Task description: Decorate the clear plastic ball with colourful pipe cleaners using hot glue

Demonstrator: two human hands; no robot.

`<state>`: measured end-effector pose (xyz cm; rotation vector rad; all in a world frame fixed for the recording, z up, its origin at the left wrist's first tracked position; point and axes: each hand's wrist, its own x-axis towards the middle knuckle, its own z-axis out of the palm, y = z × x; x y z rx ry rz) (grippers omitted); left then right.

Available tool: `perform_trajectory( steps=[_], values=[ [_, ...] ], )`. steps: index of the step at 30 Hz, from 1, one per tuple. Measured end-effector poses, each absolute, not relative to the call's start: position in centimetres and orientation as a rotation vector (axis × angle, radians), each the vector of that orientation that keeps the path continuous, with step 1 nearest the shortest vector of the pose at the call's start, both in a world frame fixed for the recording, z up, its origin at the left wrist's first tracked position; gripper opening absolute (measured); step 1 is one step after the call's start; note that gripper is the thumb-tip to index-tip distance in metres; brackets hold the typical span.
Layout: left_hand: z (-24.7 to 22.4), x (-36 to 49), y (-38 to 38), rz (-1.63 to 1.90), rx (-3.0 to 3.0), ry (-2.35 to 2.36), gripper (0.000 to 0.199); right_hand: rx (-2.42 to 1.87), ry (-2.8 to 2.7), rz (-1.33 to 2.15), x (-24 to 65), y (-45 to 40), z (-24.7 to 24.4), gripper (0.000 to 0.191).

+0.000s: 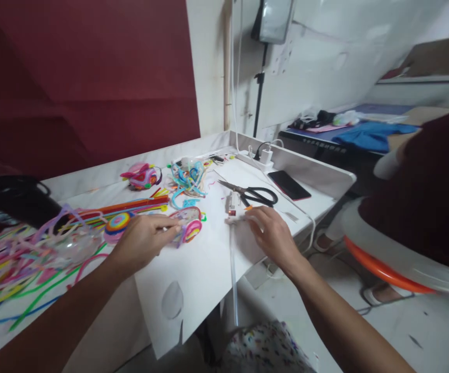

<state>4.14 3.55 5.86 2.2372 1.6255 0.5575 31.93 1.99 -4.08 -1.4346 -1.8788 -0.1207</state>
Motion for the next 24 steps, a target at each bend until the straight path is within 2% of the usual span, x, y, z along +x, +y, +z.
perform_trajectory(
  steps=[5, 10, 19, 21, 24],
  values=[
    [5.1, 3.3, 4.0, 0.751, 2.228, 1.652, 0.029, -1.697, -2.178, -0.152, 33.3, 3.1, -4.3, 0.035],
    [3.9, 3.1, 4.2, 0.912, 2.178, 1.658, 0.02, -1.832, -2.237, -0.166, 32.7, 4.2, -4.4, 0.034],
    [2.6, 3.2, 3.9, 1.039, 2.068, 1.562, 0.021, -1.817, -2.218, -0.168, 32.6, 5.5, -4.1, 0.044],
    [2.4, 3.3, 3.7, 1.055, 2.057, 1.546, 0.021, -1.738, -2.145, -0.094, 33.5, 5.0, -3.7, 0.043],
    [2.1, 3.3, 3.6, 1.057, 2.045, 1.524, 0.022, -1.572, -1.863, 0.197, 34.8, 3.6, -2.7, 0.03]
  ],
)
